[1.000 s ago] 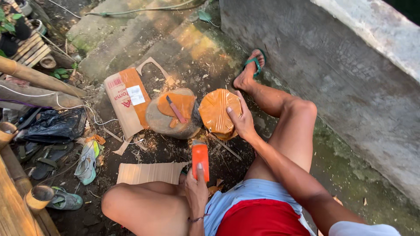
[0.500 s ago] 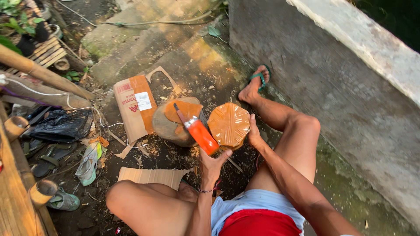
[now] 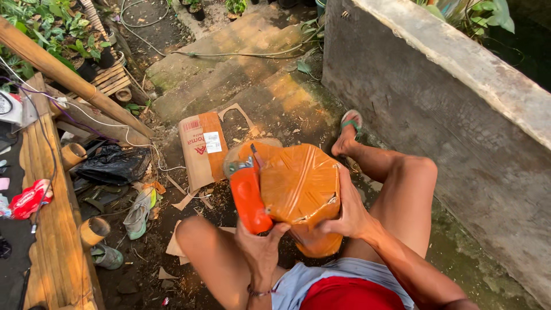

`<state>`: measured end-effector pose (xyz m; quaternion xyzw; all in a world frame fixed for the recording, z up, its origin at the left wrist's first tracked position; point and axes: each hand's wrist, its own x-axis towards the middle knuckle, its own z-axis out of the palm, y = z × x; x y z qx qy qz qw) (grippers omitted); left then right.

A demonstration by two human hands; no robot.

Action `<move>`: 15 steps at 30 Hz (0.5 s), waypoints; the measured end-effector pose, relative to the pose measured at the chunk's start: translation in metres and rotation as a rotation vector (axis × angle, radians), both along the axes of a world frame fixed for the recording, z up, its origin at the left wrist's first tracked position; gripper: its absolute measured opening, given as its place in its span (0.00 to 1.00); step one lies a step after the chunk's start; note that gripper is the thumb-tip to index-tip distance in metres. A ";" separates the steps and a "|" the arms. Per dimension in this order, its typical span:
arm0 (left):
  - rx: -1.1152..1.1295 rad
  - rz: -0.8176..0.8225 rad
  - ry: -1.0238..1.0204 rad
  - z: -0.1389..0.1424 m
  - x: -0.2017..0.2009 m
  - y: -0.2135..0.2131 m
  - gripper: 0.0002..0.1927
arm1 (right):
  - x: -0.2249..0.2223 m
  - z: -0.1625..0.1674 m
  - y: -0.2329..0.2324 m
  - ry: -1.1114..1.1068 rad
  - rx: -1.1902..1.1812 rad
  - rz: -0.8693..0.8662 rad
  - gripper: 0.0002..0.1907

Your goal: The person sits on the ground and uses a handheld tape dispenser to wrap a cylindrical cardboard object with orange packing tape. They rotate the object and apply multiple overlapping strips to cover the surface and ends.

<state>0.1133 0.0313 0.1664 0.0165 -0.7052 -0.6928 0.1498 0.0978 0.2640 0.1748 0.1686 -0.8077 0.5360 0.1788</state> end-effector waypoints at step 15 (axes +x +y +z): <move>-0.071 0.024 -0.098 0.117 0.014 -0.044 0.46 | 0.008 0.125 -0.026 0.129 0.170 0.064 0.69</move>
